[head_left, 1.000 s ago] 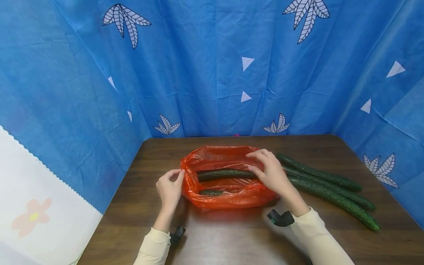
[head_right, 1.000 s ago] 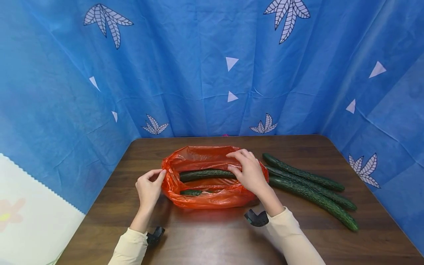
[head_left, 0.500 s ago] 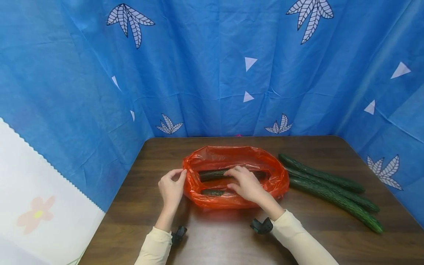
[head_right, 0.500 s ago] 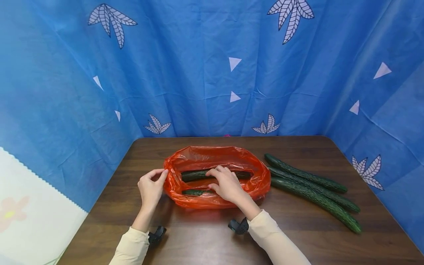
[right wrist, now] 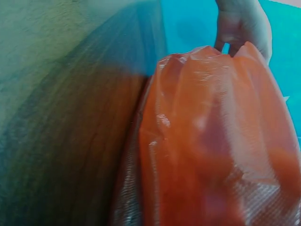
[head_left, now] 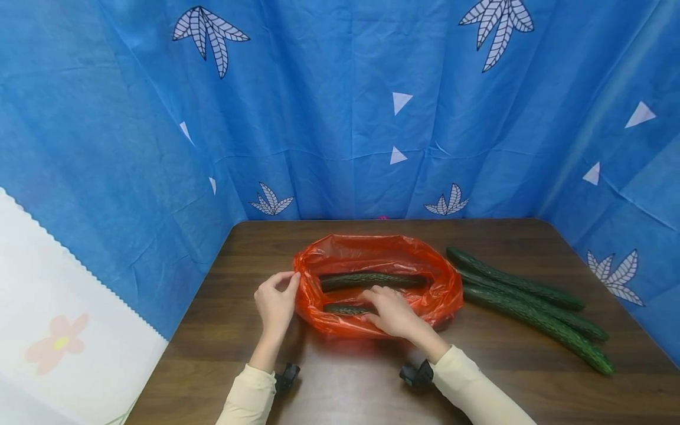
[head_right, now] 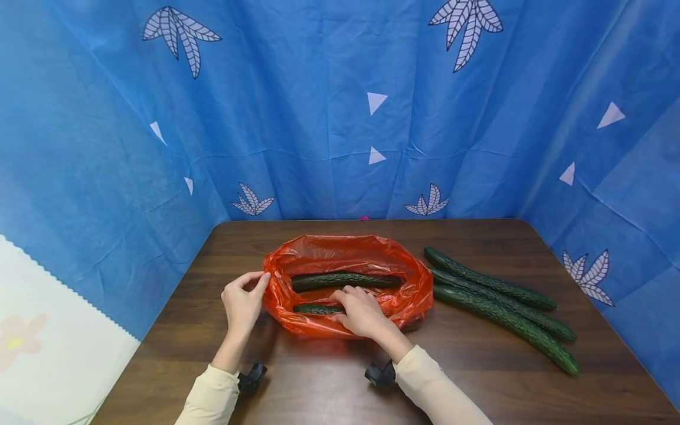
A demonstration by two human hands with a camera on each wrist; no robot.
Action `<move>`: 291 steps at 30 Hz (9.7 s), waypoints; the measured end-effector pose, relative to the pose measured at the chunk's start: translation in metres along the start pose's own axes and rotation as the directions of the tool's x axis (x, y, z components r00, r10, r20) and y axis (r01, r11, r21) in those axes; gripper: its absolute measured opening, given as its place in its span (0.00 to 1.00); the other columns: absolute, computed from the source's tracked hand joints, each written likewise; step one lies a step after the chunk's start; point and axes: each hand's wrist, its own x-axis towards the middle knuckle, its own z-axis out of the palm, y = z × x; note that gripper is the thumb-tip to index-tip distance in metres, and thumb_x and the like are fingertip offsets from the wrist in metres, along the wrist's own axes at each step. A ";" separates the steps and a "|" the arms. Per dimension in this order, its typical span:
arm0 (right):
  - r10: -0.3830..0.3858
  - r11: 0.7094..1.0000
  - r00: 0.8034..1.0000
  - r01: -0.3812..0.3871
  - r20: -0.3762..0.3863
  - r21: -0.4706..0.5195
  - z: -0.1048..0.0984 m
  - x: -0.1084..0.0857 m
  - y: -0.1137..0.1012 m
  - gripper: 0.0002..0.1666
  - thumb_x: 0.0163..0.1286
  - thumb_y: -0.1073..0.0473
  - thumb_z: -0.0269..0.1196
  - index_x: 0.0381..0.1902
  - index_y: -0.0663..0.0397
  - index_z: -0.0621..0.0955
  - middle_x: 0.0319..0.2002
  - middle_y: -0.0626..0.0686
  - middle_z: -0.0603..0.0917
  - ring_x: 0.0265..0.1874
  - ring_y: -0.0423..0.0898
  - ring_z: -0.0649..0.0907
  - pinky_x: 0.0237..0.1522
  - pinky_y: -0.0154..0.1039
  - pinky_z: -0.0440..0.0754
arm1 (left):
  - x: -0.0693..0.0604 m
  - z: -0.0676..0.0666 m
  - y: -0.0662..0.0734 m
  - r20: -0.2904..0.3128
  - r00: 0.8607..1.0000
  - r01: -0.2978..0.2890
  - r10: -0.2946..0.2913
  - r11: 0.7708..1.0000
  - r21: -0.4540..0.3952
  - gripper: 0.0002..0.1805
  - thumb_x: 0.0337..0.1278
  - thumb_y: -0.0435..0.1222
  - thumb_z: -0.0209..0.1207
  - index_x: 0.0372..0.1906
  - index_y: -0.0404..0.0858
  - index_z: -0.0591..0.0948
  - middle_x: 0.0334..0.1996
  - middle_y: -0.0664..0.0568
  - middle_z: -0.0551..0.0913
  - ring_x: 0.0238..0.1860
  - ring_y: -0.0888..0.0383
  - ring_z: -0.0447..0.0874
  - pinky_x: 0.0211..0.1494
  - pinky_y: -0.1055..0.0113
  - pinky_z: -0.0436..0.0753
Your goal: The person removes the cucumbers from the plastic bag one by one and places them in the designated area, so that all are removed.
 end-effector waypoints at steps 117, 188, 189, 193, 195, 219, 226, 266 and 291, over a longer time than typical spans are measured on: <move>0.236 0.885 0.971 -0.227 0.029 0.406 -0.038 -0.002 0.019 0.21 0.52 0.63 0.74 0.44 0.46 0.83 0.41 0.48 0.84 0.41 0.47 0.79 0.49 0.50 0.80 | 0.010 -0.014 -0.001 0.020 0.999 0.038 -0.037 0.999 -0.010 0.08 0.55 0.35 0.68 0.34 0.34 0.88 0.34 0.41 0.89 0.35 0.45 0.86 0.43 0.51 0.83; 0.404 0.826 0.914 -0.388 0.051 0.409 -0.036 -0.011 0.019 0.19 0.53 0.61 0.74 0.44 0.45 0.83 0.41 0.50 0.83 0.37 0.48 0.79 0.46 0.49 0.82 | 0.006 -0.010 -0.001 0.008 1.000 -0.013 0.013 1.000 -0.019 0.07 0.54 0.36 0.68 0.32 0.35 0.89 0.31 0.43 0.89 0.32 0.46 0.87 0.41 0.52 0.82; 0.405 0.826 0.913 -0.385 0.043 0.412 -0.038 -0.011 0.019 0.20 0.54 0.61 0.74 0.45 0.45 0.83 0.42 0.49 0.83 0.38 0.48 0.79 0.46 0.50 0.82 | 0.007 -0.010 -0.001 0.009 1.000 -0.011 0.012 1.000 -0.019 0.07 0.54 0.36 0.68 0.32 0.35 0.89 0.31 0.43 0.89 0.32 0.46 0.87 0.41 0.52 0.82; 0.390 0.832 0.921 -0.361 0.020 0.422 -0.044 -0.012 0.017 0.21 0.54 0.61 0.73 0.47 0.43 0.83 0.45 0.49 0.83 0.42 0.49 0.79 0.50 0.54 0.81 | 0.007 -0.010 0.000 0.013 1.000 -0.004 0.004 1.000 -0.022 0.08 0.54 0.37 0.68 0.33 0.35 0.89 0.32 0.43 0.89 0.32 0.46 0.87 0.42 0.52 0.82; 0.368 0.848 0.930 -0.335 -0.001 0.410 -0.046 -0.012 0.015 0.22 0.55 0.61 0.73 0.48 0.42 0.83 0.46 0.48 0.83 0.45 0.49 0.79 0.52 0.56 0.80 | 0.008 -0.010 0.000 0.015 1.000 0.002 -0.001 1.000 -0.024 0.08 0.55 0.37 0.68 0.33 0.35 0.89 0.32 0.42 0.89 0.33 0.46 0.86 0.43 0.52 0.82; 0.204 0.935 0.962 -0.136 -0.180 0.328 -0.073 -0.010 0.007 0.24 0.56 0.63 0.72 0.51 0.45 0.82 0.51 0.49 0.82 0.55 0.54 0.79 0.56 0.60 0.78 | 0.011 -0.013 0.002 0.003 1.000 0.005 -0.004 0.999 -0.034 0.08 0.55 0.36 0.68 0.34 0.34 0.88 0.33 0.42 0.89 0.34 0.46 0.87 0.44 0.51 0.83; 0.233 0.919 0.952 -0.150 -0.196 0.364 -0.071 -0.011 0.010 0.23 0.56 0.63 0.72 0.51 0.44 0.83 0.49 0.49 0.82 0.53 0.52 0.79 0.55 0.58 0.79 | 0.011 -0.012 0.003 0.001 1.000 -0.001 0.001 0.999 -0.044 0.08 0.55 0.36 0.67 0.34 0.34 0.89 0.33 0.43 0.90 0.33 0.47 0.88 0.43 0.52 0.84; 0.303 0.900 0.950 -0.258 -0.078 0.352 -0.035 -0.023 0.031 0.23 0.54 0.63 0.73 0.48 0.42 0.82 0.48 0.48 0.83 0.49 0.51 0.80 0.55 0.57 0.79 | 0.008 -0.008 0.003 -0.030 0.998 -0.050 0.048 0.998 -0.049 0.06 0.52 0.34 0.68 0.30 0.34 0.89 0.30 0.44 0.90 0.32 0.47 0.88 0.38 0.52 0.82; 0.249 0.912 0.959 -0.185 -0.134 0.367 -0.038 -0.023 0.022 0.22 0.56 0.61 0.73 0.49 0.44 0.82 0.50 0.50 0.83 0.52 0.54 0.79 0.55 0.62 0.77 | 0.009 -0.010 0.007 -0.018 0.998 -0.055 0.054 0.996 -0.065 0.05 0.53 0.34 0.68 0.31 0.35 0.89 0.31 0.45 0.90 0.31 0.49 0.87 0.39 0.55 0.83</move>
